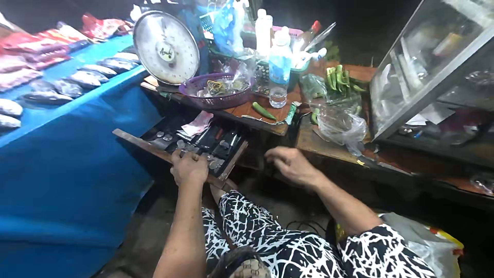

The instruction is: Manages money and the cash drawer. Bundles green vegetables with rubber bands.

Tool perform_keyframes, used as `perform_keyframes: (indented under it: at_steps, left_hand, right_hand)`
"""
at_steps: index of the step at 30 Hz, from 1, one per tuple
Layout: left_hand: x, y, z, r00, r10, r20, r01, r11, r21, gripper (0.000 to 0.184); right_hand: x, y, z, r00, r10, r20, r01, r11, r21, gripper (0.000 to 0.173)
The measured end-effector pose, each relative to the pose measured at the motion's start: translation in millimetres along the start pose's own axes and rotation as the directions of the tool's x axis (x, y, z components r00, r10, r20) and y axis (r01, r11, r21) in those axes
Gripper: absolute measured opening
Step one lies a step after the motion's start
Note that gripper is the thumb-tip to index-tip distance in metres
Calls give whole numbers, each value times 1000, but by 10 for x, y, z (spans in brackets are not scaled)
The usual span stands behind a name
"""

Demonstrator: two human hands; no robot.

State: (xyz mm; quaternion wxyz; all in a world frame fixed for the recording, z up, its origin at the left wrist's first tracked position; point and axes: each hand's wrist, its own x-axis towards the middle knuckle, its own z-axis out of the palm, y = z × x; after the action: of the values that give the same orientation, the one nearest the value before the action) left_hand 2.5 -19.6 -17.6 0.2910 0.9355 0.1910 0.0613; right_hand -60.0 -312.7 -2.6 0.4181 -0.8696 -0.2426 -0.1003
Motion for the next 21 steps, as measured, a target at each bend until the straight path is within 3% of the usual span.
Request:
perform_keyframes:
  at_steps: [3,5,8,11,14,19,21]
  left_hand:
    - [5,-1,12,1000,-8,-3,8,1000,12,27]
    - [5,4,15,1000,-9,-5,9,1000,13,26]
    - [6,8,15,1000,-17,-8,17,1000,13,26]
    - [3,20,12,999,-35,-10,35,999,5,25]
    - [0,24,8,999,-35,-14,35,999,5,25]
    - [10,10,0,999,-40,-18,41,999,21,27]
    - [15,9,-1,999,-37,-23,37,999,19,25]
  right_hand:
    - [71,294,-521,991,42,-129,-64,983,-173,30]
    - [149,441,-857,967,157,-199,-208,939,-272,28]
    - [380,830,-1237,880,414,-232,-474,757,-449,30]
    - [494,1282,-1402,824,539,-177,-532,627,-569,29]
    - [558,1471,-1461,828,533,-174,-507,580,-638,33]
    - [666,1438,-1389,815,522,-251,-537,520,-664,42]
    - [702,1389,-1338,842,468,-269,-512,533,-673,41]
